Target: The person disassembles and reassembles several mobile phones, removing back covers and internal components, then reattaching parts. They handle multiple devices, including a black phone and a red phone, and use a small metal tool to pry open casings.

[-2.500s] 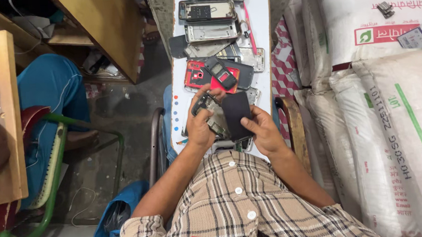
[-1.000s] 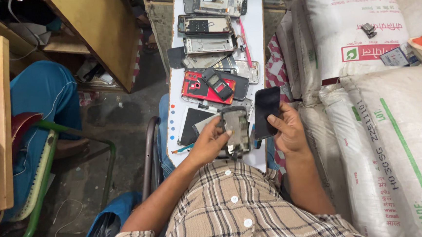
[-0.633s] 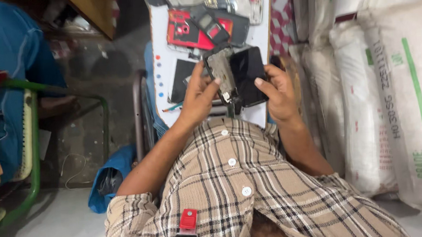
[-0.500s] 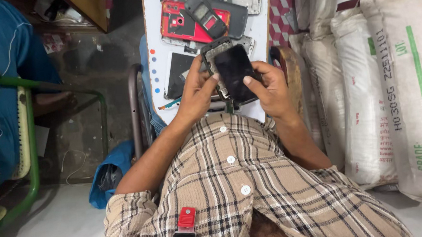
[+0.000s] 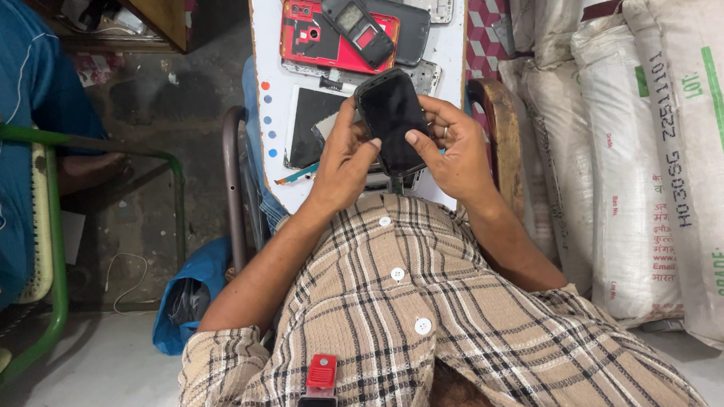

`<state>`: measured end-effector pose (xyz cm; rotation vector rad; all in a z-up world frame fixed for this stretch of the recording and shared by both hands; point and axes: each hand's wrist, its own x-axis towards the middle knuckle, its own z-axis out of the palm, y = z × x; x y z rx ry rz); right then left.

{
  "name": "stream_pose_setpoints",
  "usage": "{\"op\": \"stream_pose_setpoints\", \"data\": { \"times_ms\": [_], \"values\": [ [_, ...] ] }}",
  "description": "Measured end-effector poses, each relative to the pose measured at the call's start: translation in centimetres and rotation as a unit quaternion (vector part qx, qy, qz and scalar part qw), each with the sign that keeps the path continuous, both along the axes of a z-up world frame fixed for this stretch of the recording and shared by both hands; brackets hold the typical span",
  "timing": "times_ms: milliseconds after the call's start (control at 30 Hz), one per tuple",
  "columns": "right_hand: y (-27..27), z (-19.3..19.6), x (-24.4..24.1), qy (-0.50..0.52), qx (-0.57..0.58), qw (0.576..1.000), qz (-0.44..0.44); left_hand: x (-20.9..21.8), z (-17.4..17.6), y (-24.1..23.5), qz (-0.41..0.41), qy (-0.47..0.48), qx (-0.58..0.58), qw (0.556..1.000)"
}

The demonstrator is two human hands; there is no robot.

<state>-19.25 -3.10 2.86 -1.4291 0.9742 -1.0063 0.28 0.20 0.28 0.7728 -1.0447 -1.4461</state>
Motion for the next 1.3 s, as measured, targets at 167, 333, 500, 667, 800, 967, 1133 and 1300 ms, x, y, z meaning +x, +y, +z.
{"op": "stream_pose_setpoints", "data": {
  "times_ms": [167,333,500,667,800,967,1133,1300],
  "values": [
    [0.4,-1.0,0.0,0.008,-0.007,1.000,-0.017,-0.5,-0.1,0.4,0.041,-0.077,0.003,0.996],
    [0.5,0.2,1.2,0.054,-0.017,0.997,-0.054,-0.5,0.9,0.1,0.084,-0.205,0.011,0.975],
    [1.4,1.3,1.6,0.108,-0.056,0.990,-0.078,-0.7,0.4,0.3,0.074,-0.171,-0.005,0.982],
    [1.7,2.7,1.8,0.233,-0.198,0.947,-0.092,-0.7,-0.1,0.1,0.073,-0.152,0.011,0.986],
    [1.7,3.2,2.1,0.263,-0.232,0.931,-0.100,-0.8,-0.4,0.0,0.069,-0.114,0.031,0.991],
    [2.0,2.5,2.5,0.346,-0.336,0.869,-0.107,-0.7,-0.9,0.0,0.046,-0.002,0.012,0.999],
    [2.1,1.7,2.5,0.372,-0.349,0.855,-0.093,-0.9,-1.2,0.0,0.043,0.046,0.032,0.997],
    [1.4,2.7,2.4,0.209,-0.292,0.932,-0.047,-0.9,0.2,-0.7,0.041,0.152,0.106,0.982]
  ]
}}
